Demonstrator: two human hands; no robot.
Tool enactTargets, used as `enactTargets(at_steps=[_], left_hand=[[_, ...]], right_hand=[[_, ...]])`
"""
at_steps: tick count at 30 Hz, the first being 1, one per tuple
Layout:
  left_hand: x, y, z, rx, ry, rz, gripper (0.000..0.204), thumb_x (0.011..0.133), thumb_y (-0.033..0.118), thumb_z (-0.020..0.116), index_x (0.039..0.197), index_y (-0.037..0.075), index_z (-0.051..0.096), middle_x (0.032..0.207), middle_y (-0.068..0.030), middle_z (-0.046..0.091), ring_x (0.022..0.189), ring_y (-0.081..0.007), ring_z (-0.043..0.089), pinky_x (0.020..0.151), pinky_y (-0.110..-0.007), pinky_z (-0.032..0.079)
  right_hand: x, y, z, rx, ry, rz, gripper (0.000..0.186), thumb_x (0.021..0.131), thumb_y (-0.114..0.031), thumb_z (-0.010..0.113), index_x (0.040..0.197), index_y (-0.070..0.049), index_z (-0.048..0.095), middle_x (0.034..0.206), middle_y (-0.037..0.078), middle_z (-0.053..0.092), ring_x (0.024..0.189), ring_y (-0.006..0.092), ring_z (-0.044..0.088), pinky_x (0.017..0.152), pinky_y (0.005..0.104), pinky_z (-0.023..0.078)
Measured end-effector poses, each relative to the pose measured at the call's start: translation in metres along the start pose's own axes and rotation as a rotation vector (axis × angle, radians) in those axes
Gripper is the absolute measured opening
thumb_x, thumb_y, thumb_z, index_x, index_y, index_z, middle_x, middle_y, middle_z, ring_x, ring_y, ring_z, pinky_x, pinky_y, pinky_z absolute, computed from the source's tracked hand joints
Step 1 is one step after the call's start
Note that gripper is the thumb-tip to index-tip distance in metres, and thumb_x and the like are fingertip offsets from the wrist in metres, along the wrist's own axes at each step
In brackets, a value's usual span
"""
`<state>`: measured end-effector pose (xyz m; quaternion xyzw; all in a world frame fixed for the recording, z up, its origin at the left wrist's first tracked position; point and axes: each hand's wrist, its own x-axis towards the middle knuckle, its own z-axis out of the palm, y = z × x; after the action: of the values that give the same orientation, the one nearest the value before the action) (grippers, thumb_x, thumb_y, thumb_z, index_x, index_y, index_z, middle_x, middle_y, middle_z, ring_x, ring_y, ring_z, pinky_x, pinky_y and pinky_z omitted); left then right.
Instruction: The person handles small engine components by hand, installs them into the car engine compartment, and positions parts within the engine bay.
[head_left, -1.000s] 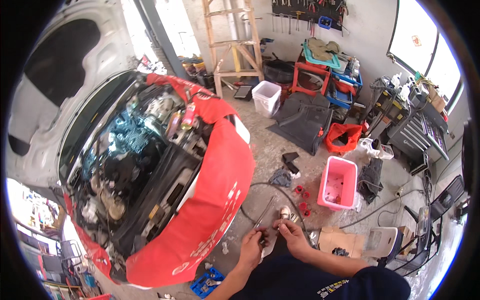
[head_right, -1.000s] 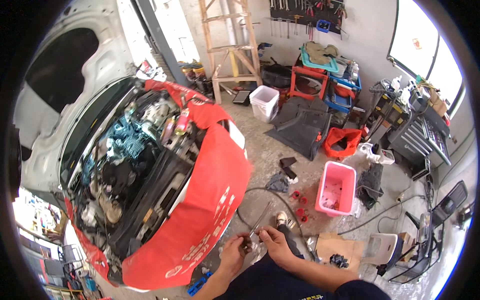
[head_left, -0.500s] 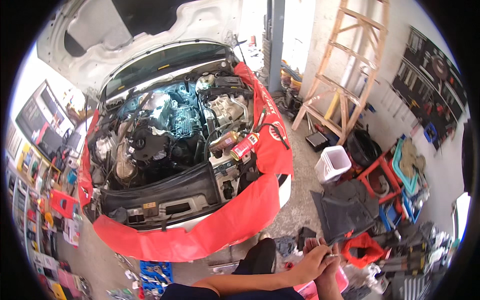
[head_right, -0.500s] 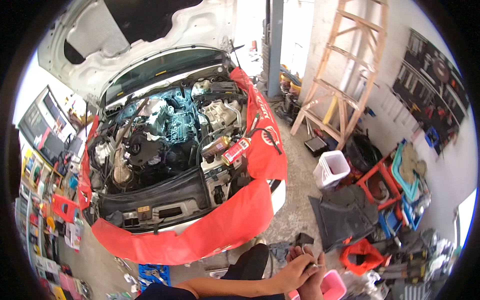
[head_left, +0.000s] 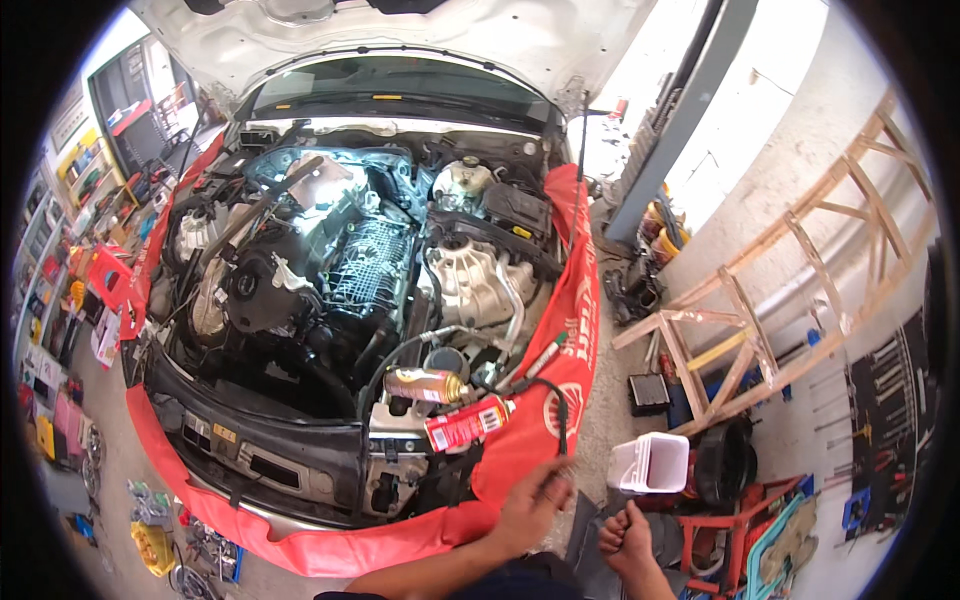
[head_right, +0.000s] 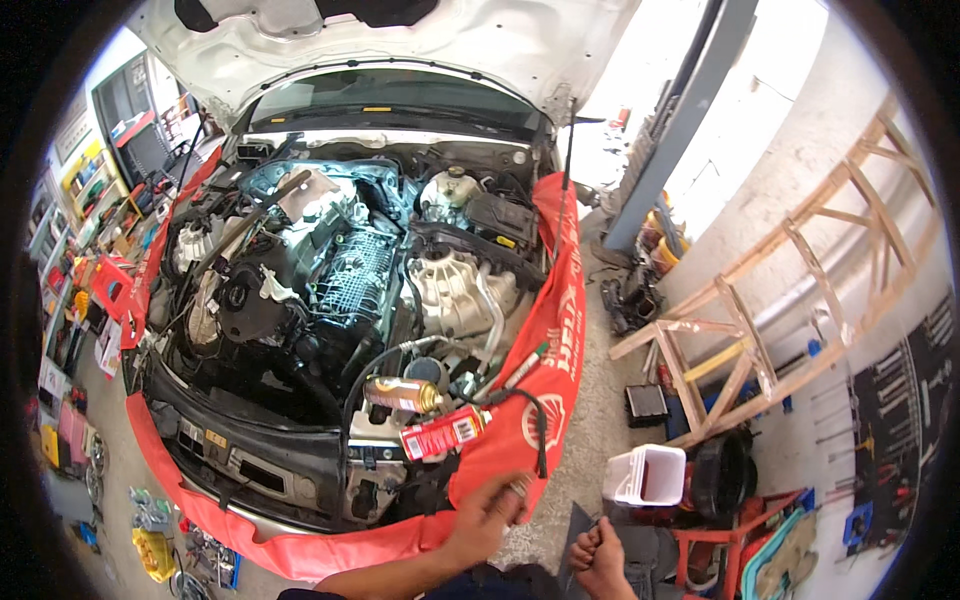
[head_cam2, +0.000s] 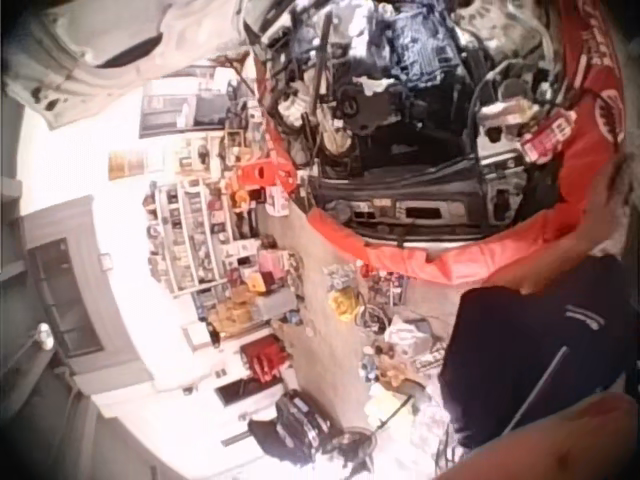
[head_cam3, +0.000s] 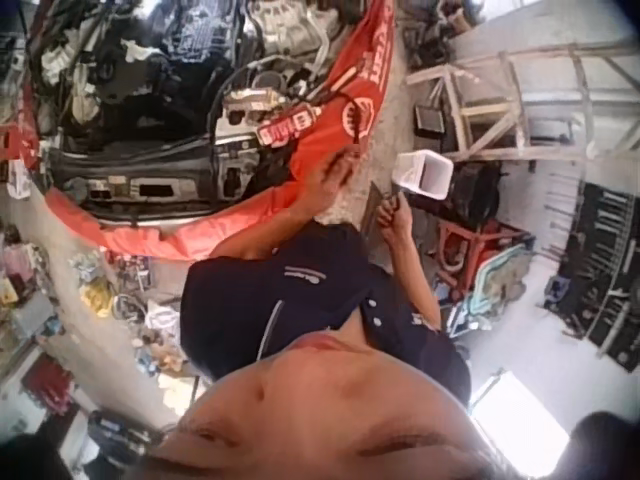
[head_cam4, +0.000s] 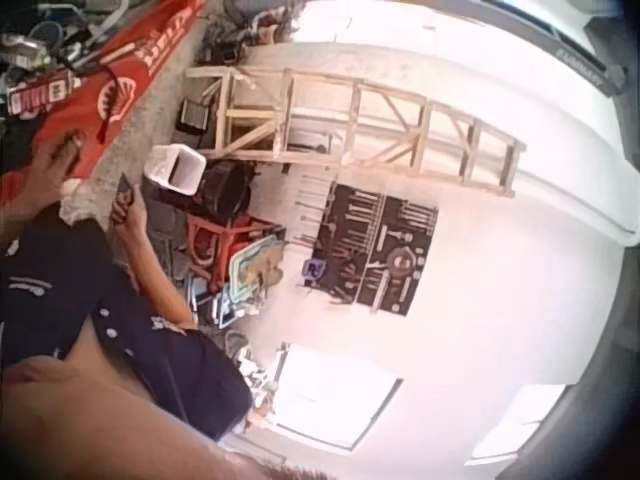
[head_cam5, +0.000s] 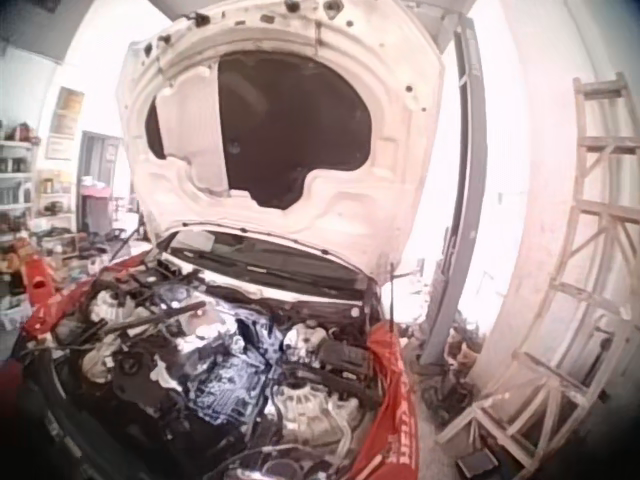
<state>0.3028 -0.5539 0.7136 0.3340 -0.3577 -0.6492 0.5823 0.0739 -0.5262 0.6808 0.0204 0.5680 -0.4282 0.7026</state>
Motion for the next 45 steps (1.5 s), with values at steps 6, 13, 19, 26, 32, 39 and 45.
enactTargets(at_steps=[6, 13, 19, 26, 32, 39, 45], left_hand=[[0.12, 0.058, -0.083, -0.01, 0.49, 0.073, 0.03, 0.1, 0.021, 0.045, 0.121, 0.001, 0.052, 0.084, 0.0011, 0.054, 0.067, -0.0079, 0.048, 0.064, -0.022, 0.042], [0.264, 0.118, -0.22, 0.333, 0.812, 0.146, 0.024, 0.1, 0.018, 0.043, 0.112, 0.0, 0.052, 0.107, -0.0107, 0.062, 0.08, -0.0119, 0.061, 0.068, -0.023, 0.047], [0.446, 0.108, -0.337, 0.64, 0.814, 0.029, 0.032, 0.092, 0.015, 0.053, 0.11, -0.011, 0.051, 0.1, -0.0165, 0.067, 0.075, -0.0179, 0.067, 0.065, -0.025, 0.053], [0.593, 0.084, -0.471, 1.367, 0.773, -0.307, 0.038, 0.075, 0.036, 0.069, 0.097, 0.005, 0.071, 0.086, -0.0172, 0.069, 0.076, -0.0286, 0.067, 0.073, -0.035, 0.052], [0.68, 0.023, -0.528, 1.537, 0.922, -0.246, 0.028, 0.07, 0.023, 0.069, 0.08, -0.003, 0.068, 0.081, -0.0232, 0.066, 0.078, -0.0347, 0.067, 0.074, -0.041, 0.053], [0.697, 0.017, -0.545, 1.52, 0.925, -0.07, 0.028, 0.066, 0.02, 0.076, 0.076, -0.004, 0.067, 0.077, -0.0241, 0.065, 0.074, -0.0356, 0.067, 0.07, -0.04, 0.055], [0.7, 0.021, -0.548, 1.353, 0.86, -0.199, 0.024, 0.066, 0.009, 0.068, 0.08, -0.008, 0.06, 0.082, -0.0301, 0.062, 0.079, -0.0425, 0.064, 0.074, -0.045, 0.053]], right_hand=[[0.092, -0.109, 0.069, -0.38, -0.043, -0.101, 0.047, 0.098, -0.046, 0.038, 0.062, -0.015, 0.035, 0.05, -0.001, 0.025, 0.039, 0.0109, 0.023, 0.035, 0.0259, 0.017], [0.269, -0.202, 0.234, -1.09, -0.507, -0.654, 0.046, 0.099, -0.028, 0.045, 0.058, -0.007, 0.042, 0.051, -0.001, 0.038, 0.044, 0.0103, 0.031, 0.042, 0.0297, 0.024], [0.389, -0.248, 0.447, -1.221, -0.816, -1.455, 0.031, 0.09, -0.012, 0.053, 0.063, -0.002, 0.044, 0.055, 0.016, 0.041, 0.048, 0.0346, 0.043, 0.046, 0.0405, 0.031], [0.448, -0.211, 0.487, -1.303, -0.946, -1.686, 0.022, 0.083, -0.012, 0.057, 0.065, -0.008, 0.044, 0.059, 0.011, 0.044, 0.05, 0.0324, 0.046, 0.046, 0.0423, 0.034], [0.456, -0.227, 0.482, -1.4, -1.135, -1.485, 0.005, 0.073, -0.002, 0.052, 0.07, -0.004, 0.049, 0.064, 0.011, 0.053, 0.049, 0.0271, 0.049, 0.045, 0.0381, 0.035], [0.459, -0.225, 0.503, -1.262, -1.264, -1.24, 0.028, 0.088, -0.012, 0.05, 0.062, -0.002, 0.046, 0.055, 0.01, 0.046, 0.044, 0.0227, 0.046, 0.041, 0.0335, 0.036], [0.466, -0.218, 0.505, -1.197, -1.28, -1.249, 0.026, 0.088, -0.013, 0.049, 0.064, -0.002, 0.047, 0.055, 0.009, 0.045, 0.043, 0.0222, 0.045, 0.042, 0.0331, 0.037]])
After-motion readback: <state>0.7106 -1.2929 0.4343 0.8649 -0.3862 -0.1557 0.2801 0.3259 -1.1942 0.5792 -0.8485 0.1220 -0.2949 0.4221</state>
